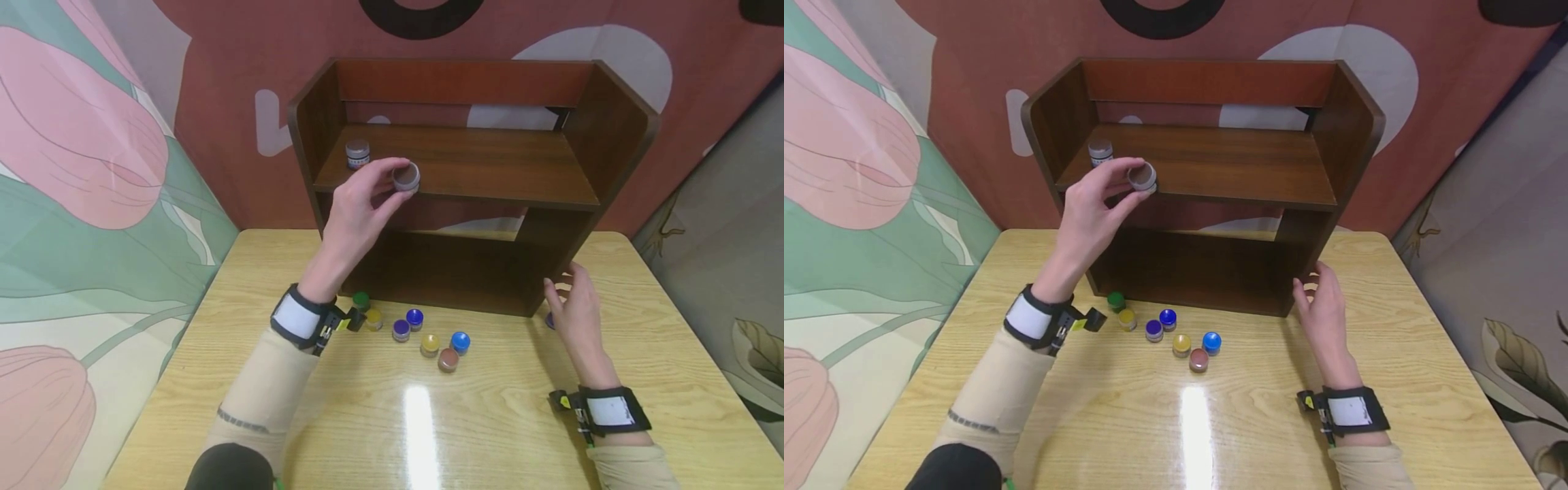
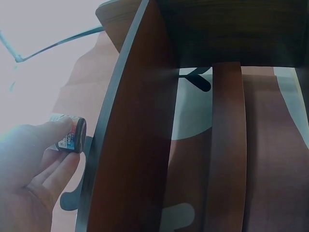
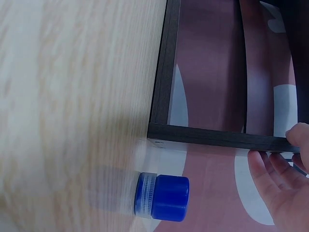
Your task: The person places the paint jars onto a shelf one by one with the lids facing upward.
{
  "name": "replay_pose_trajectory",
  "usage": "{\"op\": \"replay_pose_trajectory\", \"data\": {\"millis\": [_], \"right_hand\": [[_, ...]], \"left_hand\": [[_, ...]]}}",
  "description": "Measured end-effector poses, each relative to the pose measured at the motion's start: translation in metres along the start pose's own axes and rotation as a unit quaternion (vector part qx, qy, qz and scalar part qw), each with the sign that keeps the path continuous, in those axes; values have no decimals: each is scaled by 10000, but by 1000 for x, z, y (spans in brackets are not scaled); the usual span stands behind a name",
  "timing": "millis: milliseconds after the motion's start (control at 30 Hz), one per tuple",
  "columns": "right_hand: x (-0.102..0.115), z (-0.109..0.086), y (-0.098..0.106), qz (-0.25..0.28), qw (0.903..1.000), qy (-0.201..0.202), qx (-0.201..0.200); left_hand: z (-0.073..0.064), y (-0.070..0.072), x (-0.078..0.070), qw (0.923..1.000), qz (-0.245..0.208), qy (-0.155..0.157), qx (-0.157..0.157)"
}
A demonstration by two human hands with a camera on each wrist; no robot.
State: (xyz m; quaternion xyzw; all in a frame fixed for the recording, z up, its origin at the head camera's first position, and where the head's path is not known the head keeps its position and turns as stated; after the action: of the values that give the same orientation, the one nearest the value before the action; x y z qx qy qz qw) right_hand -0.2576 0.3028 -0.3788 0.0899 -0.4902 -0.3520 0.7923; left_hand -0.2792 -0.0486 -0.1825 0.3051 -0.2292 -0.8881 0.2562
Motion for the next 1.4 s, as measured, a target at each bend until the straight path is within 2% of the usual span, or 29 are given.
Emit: {"op": "replay_pose_trajectory", "data": {"millis": [367,1067,1400], "right_hand": [[2,-1,0,87,9999,62,-18],[3,-2,1,153,9998,101,-78],[1,-2,3,177,9997,60,-126]], "left_hand": [[9,-6,-1,9998,144,-51,110],[24,-16,5,9977,603,83,298],[31,-23,8,9956,753,277,474]]}}
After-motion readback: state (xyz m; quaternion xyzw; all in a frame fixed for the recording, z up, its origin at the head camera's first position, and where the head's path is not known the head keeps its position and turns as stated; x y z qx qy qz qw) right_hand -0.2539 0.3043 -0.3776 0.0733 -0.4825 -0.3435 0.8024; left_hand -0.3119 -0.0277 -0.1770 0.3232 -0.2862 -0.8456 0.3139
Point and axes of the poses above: each hand's wrist, its own z-axis towards the middle knuckle, its own y-axis out of the back of the hand, x = y × z, the point moved 10 cm from there along z, towards the middle knuckle, and after that the axes turned 7 degrees about z, right-handed, at the moved point
